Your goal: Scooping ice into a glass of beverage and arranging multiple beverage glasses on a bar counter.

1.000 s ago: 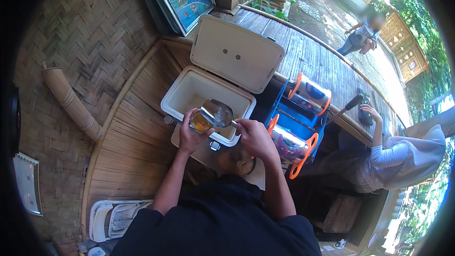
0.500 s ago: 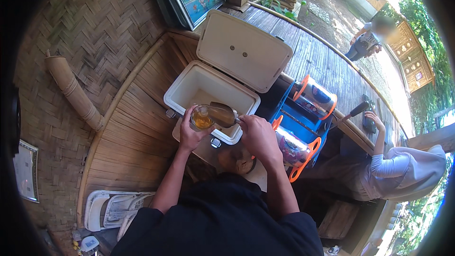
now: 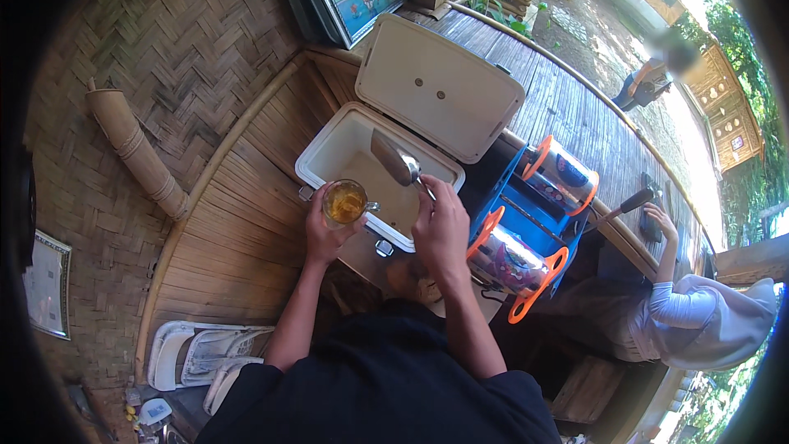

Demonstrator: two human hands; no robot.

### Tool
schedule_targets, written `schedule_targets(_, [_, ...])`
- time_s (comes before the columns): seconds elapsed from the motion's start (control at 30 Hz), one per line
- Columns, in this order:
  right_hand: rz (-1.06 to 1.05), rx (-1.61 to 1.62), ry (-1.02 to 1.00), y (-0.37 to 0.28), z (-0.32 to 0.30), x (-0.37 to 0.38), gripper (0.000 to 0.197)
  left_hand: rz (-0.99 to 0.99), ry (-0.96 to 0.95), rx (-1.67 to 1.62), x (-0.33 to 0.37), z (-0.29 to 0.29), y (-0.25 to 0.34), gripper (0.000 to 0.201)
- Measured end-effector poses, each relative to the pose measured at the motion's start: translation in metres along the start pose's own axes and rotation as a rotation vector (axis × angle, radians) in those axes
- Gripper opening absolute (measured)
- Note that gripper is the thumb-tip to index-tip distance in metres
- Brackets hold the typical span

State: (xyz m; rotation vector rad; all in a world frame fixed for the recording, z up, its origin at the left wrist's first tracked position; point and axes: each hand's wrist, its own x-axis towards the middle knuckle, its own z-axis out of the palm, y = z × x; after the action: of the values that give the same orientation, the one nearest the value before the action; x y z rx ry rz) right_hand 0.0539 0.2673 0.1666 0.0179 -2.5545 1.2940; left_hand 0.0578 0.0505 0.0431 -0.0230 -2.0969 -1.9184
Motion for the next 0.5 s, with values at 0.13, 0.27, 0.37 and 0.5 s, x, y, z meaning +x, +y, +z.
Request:
schedule_targets(0.13, [0.296, 0.221, 0.057, 0.024, 0.061, -0.005, 0.026, -0.041, 0.000, 0.104, -0.002, -0.018, 0.009, 0.090])
schedule_targets(0.27, [0.440, 0.215, -0.008, 0.071, 0.135, 0.004, 0.030, -0.083, 0.042, -0.038, -0.003, -0.034, 0.008, 0.089])
schedule_targets(0.37, [0.564, 0.068, -0.084, 0.094, 0.169, 0.037, 0.032, -0.099, 0.082, -0.015, 0.001, -0.041, 0.014, 0.088])
schedule_targets(0.5, [0.633, -0.136, -0.286, 0.143, 0.208, 0.071, 0.029, -0.098, 0.122, -0.006, 0.007, -0.048, 0.006, 0.088])
